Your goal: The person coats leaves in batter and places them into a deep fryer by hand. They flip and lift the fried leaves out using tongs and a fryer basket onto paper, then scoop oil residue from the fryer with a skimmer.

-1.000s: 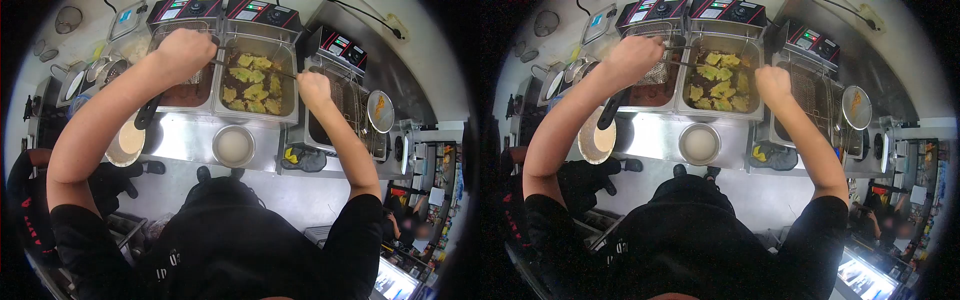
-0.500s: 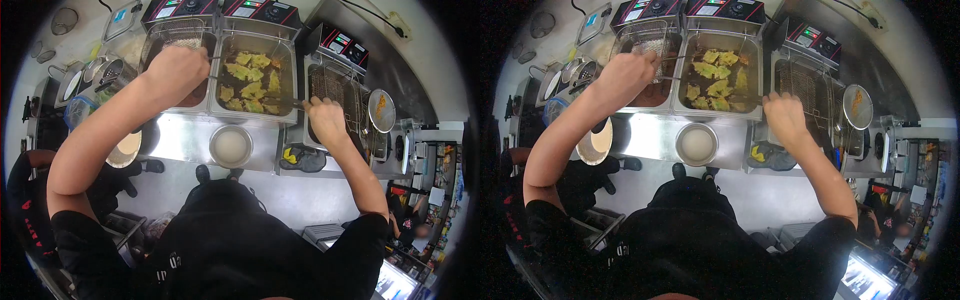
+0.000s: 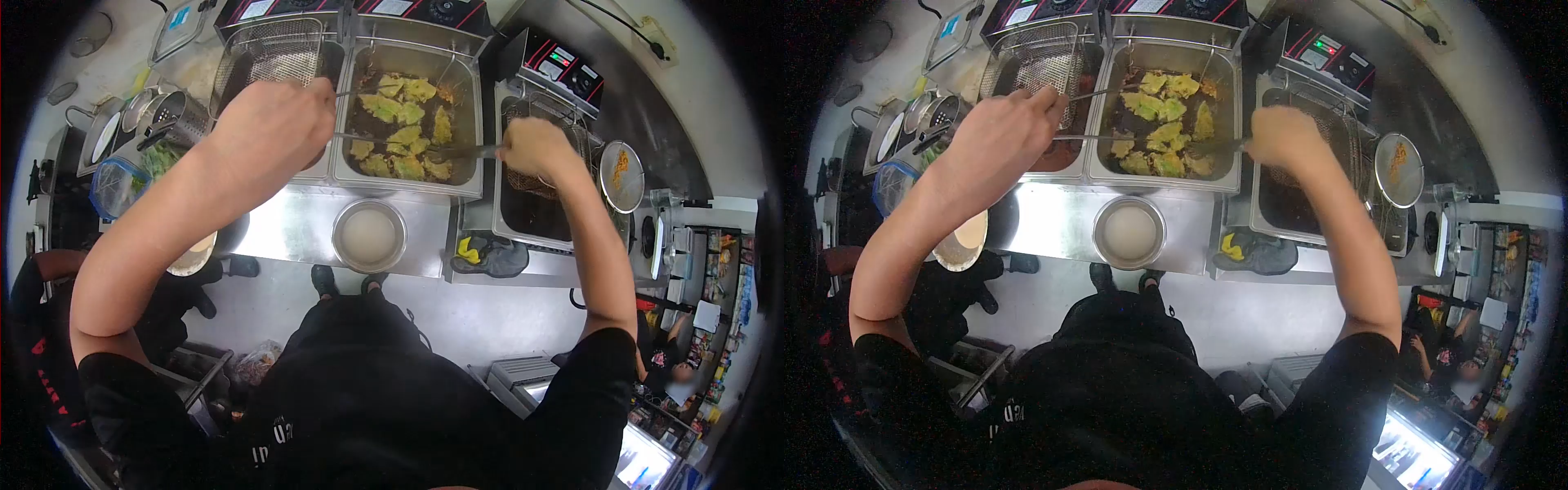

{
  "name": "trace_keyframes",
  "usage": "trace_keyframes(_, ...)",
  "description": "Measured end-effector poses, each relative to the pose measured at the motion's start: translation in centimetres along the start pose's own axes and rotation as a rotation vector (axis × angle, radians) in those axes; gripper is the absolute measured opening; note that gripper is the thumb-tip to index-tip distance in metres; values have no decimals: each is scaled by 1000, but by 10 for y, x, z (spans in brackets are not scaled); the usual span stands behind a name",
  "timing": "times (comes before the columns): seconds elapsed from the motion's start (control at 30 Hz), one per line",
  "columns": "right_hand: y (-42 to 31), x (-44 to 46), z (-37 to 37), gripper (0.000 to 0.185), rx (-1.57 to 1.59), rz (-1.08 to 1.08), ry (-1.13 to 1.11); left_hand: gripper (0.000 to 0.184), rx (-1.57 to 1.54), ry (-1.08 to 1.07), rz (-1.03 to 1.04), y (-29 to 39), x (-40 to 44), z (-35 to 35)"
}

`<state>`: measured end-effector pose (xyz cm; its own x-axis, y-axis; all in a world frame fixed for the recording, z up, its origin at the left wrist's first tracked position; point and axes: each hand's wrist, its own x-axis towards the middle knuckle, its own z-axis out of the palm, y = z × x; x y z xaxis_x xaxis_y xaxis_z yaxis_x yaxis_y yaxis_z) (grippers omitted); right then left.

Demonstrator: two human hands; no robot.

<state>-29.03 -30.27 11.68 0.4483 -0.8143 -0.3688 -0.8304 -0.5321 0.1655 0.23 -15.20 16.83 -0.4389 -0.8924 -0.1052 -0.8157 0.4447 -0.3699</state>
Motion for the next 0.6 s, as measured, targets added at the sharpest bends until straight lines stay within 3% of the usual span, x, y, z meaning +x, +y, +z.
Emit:
trace_keyframes(0.1, 14, 41, -11, 26, -48, -66, -186, 33, 5, 2, 24, 2, -1, 1)
trace_keyframes(0.2, 23, 66, -25, 20, 187, 35, -436, 32, -35, -10, -4, 2, -4, 2)
trace_keyframes(0.43, 59, 103, -22, 23, 311, 11, -589, 32, -21, -9, -14, 0, -13, 3)
trace_keyframes(0.6, 67, 81, -31, 21, 371, 21, -502, 34, -13, -3, -9, -1, -13, 6)
